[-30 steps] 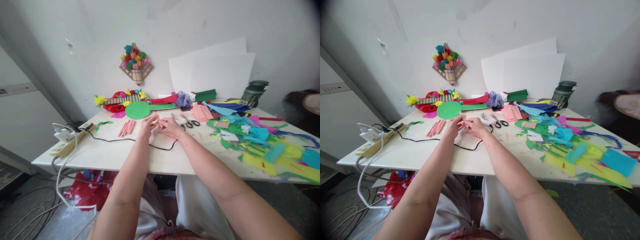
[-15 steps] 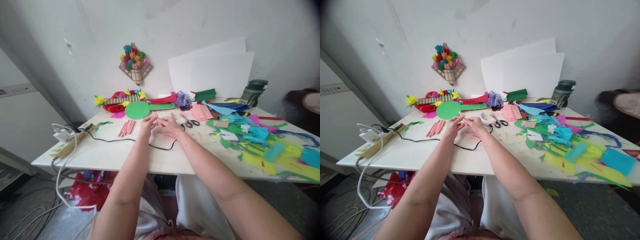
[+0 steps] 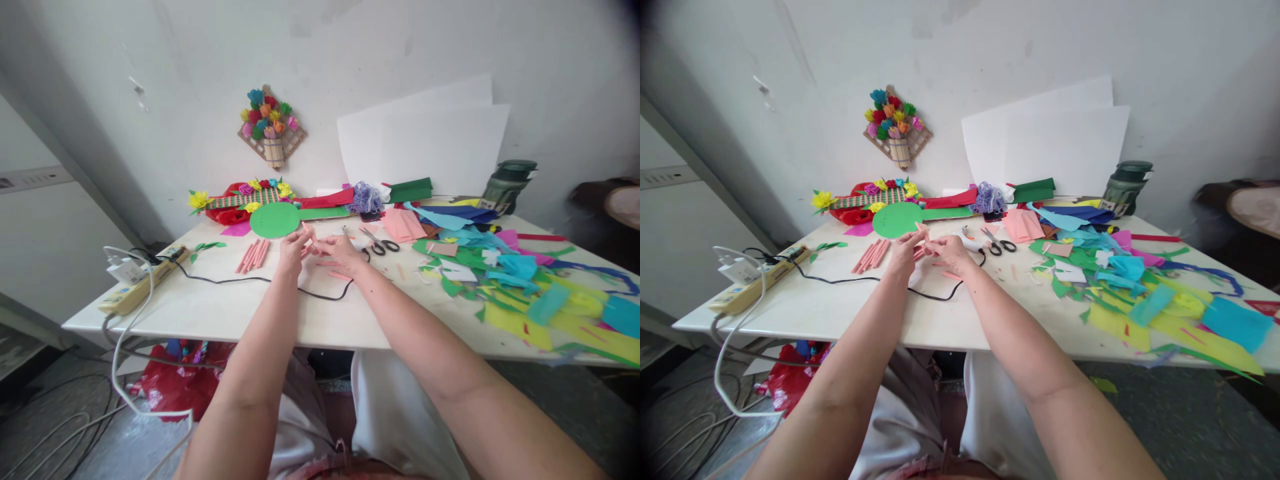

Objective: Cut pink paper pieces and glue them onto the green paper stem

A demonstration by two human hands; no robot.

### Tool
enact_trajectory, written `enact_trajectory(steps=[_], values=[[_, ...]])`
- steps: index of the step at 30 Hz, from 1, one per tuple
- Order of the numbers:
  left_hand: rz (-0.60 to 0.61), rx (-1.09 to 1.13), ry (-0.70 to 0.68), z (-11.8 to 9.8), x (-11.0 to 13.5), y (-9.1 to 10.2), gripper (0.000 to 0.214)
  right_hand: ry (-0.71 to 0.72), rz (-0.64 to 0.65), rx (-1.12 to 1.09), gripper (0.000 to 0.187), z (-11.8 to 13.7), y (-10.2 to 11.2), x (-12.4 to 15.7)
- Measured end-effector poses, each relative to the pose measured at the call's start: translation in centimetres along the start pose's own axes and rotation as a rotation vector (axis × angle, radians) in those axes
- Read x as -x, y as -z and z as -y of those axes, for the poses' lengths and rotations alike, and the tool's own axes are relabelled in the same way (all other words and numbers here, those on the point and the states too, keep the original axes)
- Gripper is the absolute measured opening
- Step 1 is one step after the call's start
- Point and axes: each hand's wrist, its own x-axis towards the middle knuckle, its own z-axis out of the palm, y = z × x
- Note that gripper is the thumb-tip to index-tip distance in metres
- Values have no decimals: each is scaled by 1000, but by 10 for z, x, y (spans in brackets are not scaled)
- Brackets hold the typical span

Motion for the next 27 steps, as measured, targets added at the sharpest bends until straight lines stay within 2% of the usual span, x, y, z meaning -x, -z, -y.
enact_trajectory(steps=[6,11,15,19,27], values=[[51,-4,34,2,-1,0,31,-27,-81,-10,29,2,-6,1],[146,-53,57,4,-1,1,31,-22,-89,-13,20,5,-5,2],[174,-39,45,4,-1,0,29,-18,-71,-15,16,3,-5,1],[169,-39,64,2,1,-1,31,-13,-85,-30,17,3,-5,2],[241,-49,45,0,4,-2,25,12,-105,-13,20,-1,-4,-1]])
